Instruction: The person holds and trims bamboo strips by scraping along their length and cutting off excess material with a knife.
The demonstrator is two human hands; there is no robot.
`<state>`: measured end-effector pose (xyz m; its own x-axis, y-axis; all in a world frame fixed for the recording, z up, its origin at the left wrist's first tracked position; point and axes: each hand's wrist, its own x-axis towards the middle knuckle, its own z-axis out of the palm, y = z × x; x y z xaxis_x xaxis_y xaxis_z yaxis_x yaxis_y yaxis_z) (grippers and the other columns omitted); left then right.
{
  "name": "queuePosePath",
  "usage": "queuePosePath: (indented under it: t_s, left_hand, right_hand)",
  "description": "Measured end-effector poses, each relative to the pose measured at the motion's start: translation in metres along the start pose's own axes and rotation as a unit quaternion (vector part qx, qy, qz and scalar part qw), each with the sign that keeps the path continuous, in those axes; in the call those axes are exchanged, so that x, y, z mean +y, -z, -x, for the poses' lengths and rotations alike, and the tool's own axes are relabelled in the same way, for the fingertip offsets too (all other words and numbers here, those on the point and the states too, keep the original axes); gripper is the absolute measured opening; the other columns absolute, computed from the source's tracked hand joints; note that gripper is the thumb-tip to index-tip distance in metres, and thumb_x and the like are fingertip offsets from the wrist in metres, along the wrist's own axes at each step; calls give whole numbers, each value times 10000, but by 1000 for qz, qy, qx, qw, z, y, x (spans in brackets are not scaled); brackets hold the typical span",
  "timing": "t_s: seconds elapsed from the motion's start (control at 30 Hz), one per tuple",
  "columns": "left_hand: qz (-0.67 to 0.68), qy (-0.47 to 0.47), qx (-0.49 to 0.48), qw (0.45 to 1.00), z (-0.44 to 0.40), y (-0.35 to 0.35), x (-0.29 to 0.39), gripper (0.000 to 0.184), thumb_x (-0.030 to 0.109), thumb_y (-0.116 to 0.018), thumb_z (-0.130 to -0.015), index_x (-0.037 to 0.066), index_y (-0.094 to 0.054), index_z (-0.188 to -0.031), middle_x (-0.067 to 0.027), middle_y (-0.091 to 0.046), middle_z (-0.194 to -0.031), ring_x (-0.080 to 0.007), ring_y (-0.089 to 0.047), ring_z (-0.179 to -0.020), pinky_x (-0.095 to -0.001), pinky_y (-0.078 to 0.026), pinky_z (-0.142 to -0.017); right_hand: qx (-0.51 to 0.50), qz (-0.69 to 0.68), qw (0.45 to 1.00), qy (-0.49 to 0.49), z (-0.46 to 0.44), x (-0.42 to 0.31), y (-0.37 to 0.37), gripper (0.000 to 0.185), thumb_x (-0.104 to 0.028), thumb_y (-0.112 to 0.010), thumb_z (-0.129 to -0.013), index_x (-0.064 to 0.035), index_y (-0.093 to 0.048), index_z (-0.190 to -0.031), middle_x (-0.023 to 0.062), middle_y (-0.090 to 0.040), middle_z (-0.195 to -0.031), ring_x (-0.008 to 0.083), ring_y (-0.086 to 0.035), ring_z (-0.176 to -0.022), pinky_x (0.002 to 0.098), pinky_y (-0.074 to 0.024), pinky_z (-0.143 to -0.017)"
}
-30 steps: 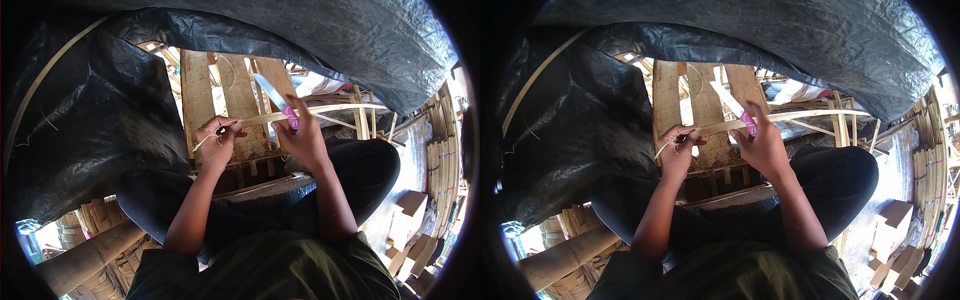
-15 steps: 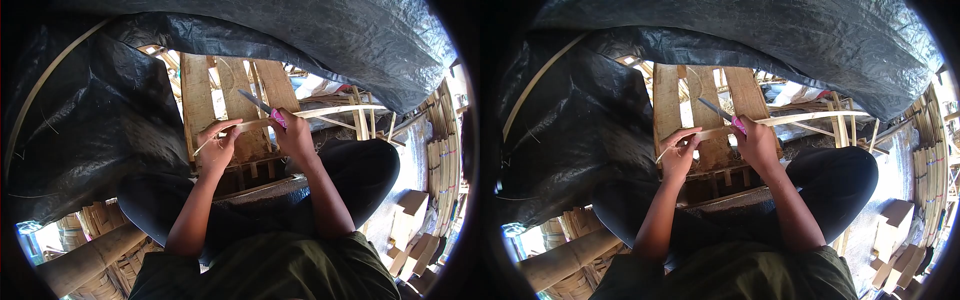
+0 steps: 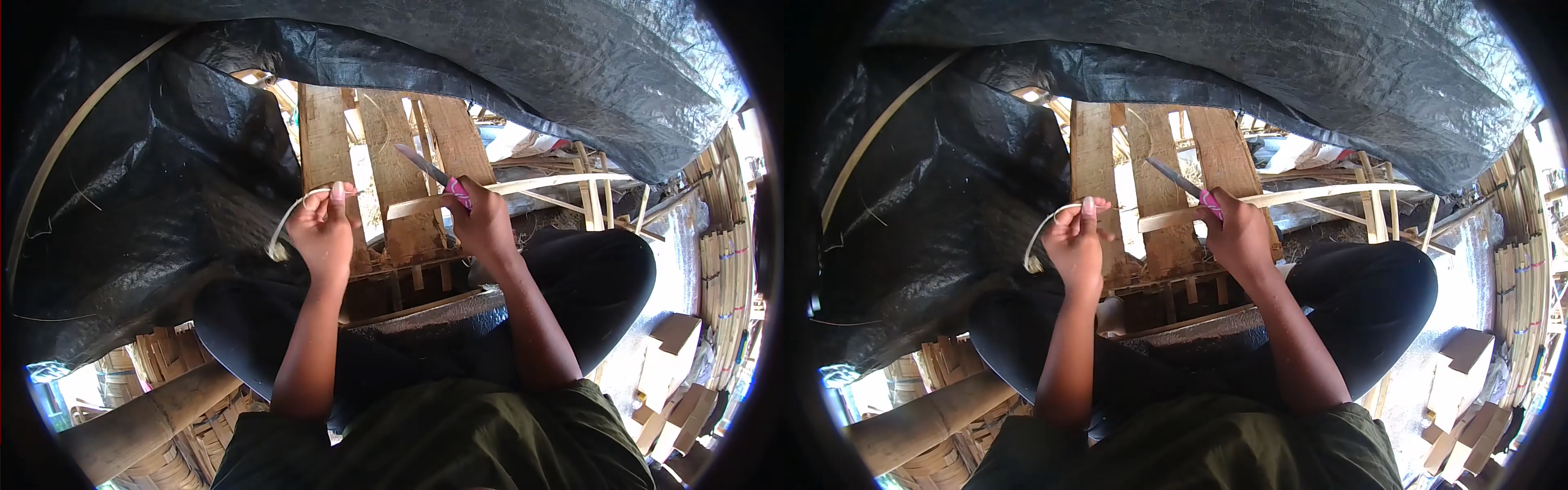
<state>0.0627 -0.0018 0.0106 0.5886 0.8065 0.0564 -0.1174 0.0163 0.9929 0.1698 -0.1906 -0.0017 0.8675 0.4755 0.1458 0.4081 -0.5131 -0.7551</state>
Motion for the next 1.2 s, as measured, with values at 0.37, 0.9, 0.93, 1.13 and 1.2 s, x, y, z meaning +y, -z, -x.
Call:
queuePosePath:
  t_s: [0.37, 0.9, 0.93, 1.13, 1.2]
  left_hand:
    - [-305, 164, -165, 924, -13, 15, -22, 229, 189, -674, -904, -21, -744, -848, -65, -683, -622, -123, -631, -512, -290, -497, -532]
    - [-225, 271, -106, 930, -12, 0, -6, 340, 296, -558, -1025, -23, -663, -972, -81, -679, -704, -138, -652, -518, -229, -394, -404]
    - [-242, 241, -127, 931, -12, 2, -10, 331, 286, -558, -1026, -22, -657, -952, -79, -677, -703, -132, -650, -524, -232, -400, -407]
    - [-265, 86, -85, 957, -31, 21, -57, 267, 199, -588, -993, -57, -663, -993, -109, -711, -714, -150, -684, -568, -295, -494, -469]
    - [-207, 147, -26, 967, -22, 7, -6, 539, 136, -591, -979, -23, -383, -1450, -175, -722, -973, -163, -718, -769, -281, -475, -461]
  right_hand:
    - [-7, -5, 1000, 7, 0, -4, 1, 130, -130, -687, -910, -27, -619, -953, 201, -616, -687, 402, -632, -646, 402, -458, -556]
    - [-10, -8, 1000, 16, 2, 0, -1, 151, -128, -704, -900, -25, -603, -942, 201, -631, -727, 419, -638, -695, 403, -468, -576]
    - [-10, -8, 1000, 16, 2, -1, -1, 151, -128, -704, -900, -25, -603, -942, 201, -631, -727, 419, -638, -695, 403, -468, -576]
    - [-13, 4, 1000, 14, 1, -3, 0, 140, -98, -707, -868, -27, -614, -943, 223, -655, -753, 437, -650, -748, 468, -494, -604]
    - [-10, 6, 1000, 16, 2, -4, 0, 139, -99, -707, -869, -27, -613, -941, 221, -654, -750, 435, -651, -747, 468, -492, -604]
